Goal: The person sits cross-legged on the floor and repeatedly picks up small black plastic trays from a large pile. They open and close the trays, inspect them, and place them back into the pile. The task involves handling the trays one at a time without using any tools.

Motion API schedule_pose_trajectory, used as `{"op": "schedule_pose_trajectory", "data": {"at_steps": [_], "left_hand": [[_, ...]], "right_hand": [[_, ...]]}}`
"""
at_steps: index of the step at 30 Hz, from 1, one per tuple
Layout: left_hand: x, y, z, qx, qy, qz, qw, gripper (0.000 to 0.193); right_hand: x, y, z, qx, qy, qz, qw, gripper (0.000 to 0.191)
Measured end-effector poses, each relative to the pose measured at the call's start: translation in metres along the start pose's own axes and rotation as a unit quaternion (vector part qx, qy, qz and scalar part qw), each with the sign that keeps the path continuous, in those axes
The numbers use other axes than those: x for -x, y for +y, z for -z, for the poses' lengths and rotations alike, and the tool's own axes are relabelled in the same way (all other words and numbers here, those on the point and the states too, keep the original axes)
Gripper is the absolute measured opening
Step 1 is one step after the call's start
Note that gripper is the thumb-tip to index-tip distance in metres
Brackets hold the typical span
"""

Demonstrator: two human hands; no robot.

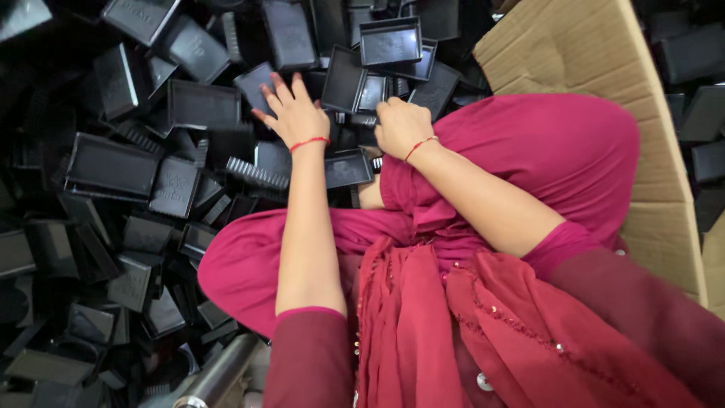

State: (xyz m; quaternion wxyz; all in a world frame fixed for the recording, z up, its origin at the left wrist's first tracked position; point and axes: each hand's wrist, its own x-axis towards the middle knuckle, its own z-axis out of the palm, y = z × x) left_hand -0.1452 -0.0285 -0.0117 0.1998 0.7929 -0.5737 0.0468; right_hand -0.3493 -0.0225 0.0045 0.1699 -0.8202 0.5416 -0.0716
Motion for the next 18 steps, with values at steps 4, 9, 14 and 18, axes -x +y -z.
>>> {"op": "schedule_pose_trajectory", "data": {"at_steps": [4, 9, 14, 18], "left_hand": [[-0.002, 0.003, -0.002, -0.086, -0.119, -0.031, 0.989, 0.044], [0.014, 0.010, -0.001, -0.064, -0.160, 0.003, 0.985, 0.036], [0.004, 0.010, 0.006, -0.057, -0.068, 0.006, 0.996, 0.041], [-0.001, 0.004, 0.024, 0.081, -0.067, 0.075, 0.992, 0.035]], "right_hand": [[-0.008, 0.001, 0.004, -0.146, 0.047, -0.062, 0.986, 0.023], [-0.019, 0.010, -0.006, -0.276, 0.106, -0.131, 0.946, 0.023], [-0.031, 0.025, -0.015, -0.462, 0.193, -0.087, 0.861, 0.023], [-0.039, 0.027, -0.008, -0.674, 0.131, -0.122, 0.717, 0.029]]}}
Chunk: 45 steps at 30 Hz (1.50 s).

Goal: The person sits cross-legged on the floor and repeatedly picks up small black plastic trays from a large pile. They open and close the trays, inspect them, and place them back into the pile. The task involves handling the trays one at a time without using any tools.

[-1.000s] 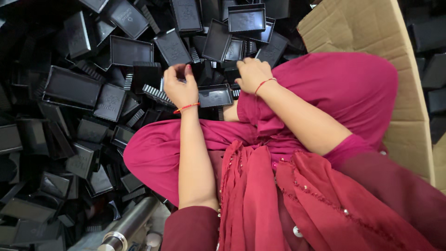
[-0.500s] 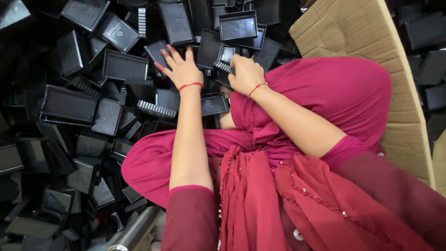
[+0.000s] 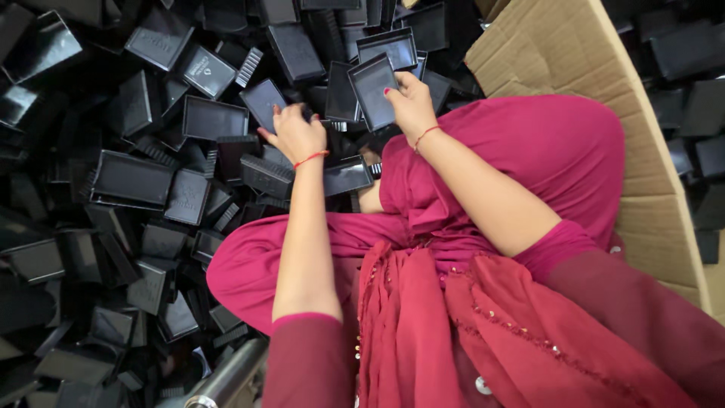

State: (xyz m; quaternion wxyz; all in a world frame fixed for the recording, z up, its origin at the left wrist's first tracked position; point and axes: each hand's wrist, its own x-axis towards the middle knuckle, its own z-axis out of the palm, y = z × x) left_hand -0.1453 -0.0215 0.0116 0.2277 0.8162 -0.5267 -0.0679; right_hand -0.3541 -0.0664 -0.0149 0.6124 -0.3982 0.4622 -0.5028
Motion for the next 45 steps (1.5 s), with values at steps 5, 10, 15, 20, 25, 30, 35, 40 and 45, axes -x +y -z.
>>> {"op": "schedule_pose_trajectory", "data": {"at_steps": [5, 10, 15, 20, 25, 30, 35, 40, 45], "left_hand": [[0.014, -0.004, 0.029, 0.240, 0.070, 0.082, 0.965, 0.021], [0.049, -0.027, 0.040, 0.610, -0.020, 0.035, 0.792, 0.033], [0.073, -0.032, 0.002, 0.731, -0.066, 0.119, 0.669, 0.036], [0.087, -0.009, -0.024, 0.699, -0.026, 0.151, 0.698, 0.056], [0.094, -0.001, -0.018, 0.844, -0.116, 0.201, 0.483, 0.067], [0.090, -0.008, -0.015, 0.840, -0.178, 0.196, 0.473, 0.068], [0.082, -0.009, -0.020, 0.827, -0.171, 0.210, 0.493, 0.068], [0.080, -0.008, -0.011, 0.850, -0.166, 0.242, 0.438, 0.067], [0.078, -0.003, -0.006, 0.832, -0.172, 0.221, 0.480, 0.065]], "right_hand": [[0.004, -0.017, -0.001, -0.156, -0.059, -0.184, 0.968, 0.035], [0.019, -0.050, -0.002, -0.246, -0.182, -0.233, 0.923, 0.046], [0.050, -0.060, -0.014, -0.299, -0.365, -0.213, 0.856, 0.067], [0.076, -0.029, -0.028, -0.034, -0.435, -0.053, 0.898, 0.084], [0.072, -0.010, -0.020, 0.278, -0.419, 0.193, 0.842, 0.058], [0.073, -0.016, -0.017, 0.259, -0.338, 0.163, 0.890, 0.059], [0.070, -0.026, -0.020, 0.219, -0.256, 0.188, 0.922, 0.057], [0.074, -0.034, -0.018, 0.124, -0.230, 0.076, 0.962, 0.051], [0.080, -0.041, -0.021, 0.208, -0.265, 0.201, 0.920, 0.044]]}}
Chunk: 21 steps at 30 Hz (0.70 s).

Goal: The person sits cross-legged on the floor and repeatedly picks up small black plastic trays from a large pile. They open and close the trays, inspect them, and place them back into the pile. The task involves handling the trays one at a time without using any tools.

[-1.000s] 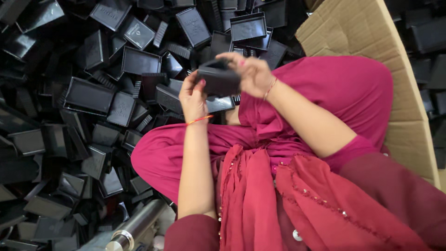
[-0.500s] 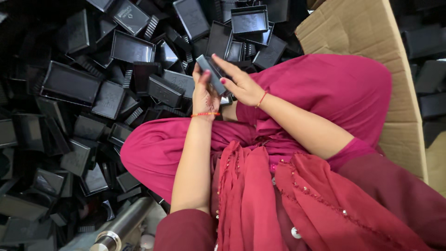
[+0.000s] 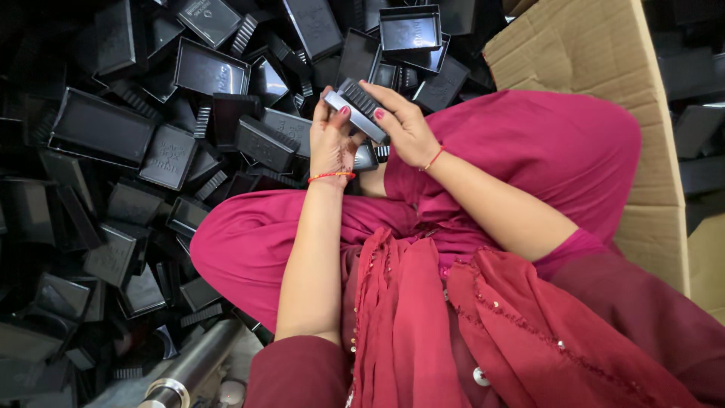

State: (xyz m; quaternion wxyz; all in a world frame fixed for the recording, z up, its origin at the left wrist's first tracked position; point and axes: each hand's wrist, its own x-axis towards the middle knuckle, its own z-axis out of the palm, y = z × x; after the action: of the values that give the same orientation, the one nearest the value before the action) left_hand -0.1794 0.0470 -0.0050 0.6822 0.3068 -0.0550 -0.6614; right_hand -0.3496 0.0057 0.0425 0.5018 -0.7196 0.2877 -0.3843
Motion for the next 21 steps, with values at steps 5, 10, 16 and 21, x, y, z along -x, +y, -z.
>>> {"op": "schedule_pose_trajectory", "data": {"at_steps": [5, 10, 16, 21], "left_hand": [[0.000, -0.009, -0.003, -0.051, -0.018, -0.021, 0.998, 0.066], [0.002, -0.012, 0.003, -0.083, -0.016, -0.022, 0.996, 0.064], [-0.016, 0.001, 0.016, -0.391, 0.012, -0.290, 0.873, 0.028], [-0.021, 0.011, 0.017, -0.561, 0.183, -0.286, 0.755, 0.060]], "right_hand": [[0.000, -0.007, 0.001, -0.124, 0.000, -0.125, 0.984, 0.045], [-0.002, -0.012, 0.007, 0.049, -0.045, 0.009, 0.998, 0.055], [-0.002, -0.006, 0.002, -0.089, -0.106, -0.048, 0.989, 0.060], [-0.004, -0.009, -0.009, -0.082, -0.137, -0.236, 0.959, 0.035]]}}
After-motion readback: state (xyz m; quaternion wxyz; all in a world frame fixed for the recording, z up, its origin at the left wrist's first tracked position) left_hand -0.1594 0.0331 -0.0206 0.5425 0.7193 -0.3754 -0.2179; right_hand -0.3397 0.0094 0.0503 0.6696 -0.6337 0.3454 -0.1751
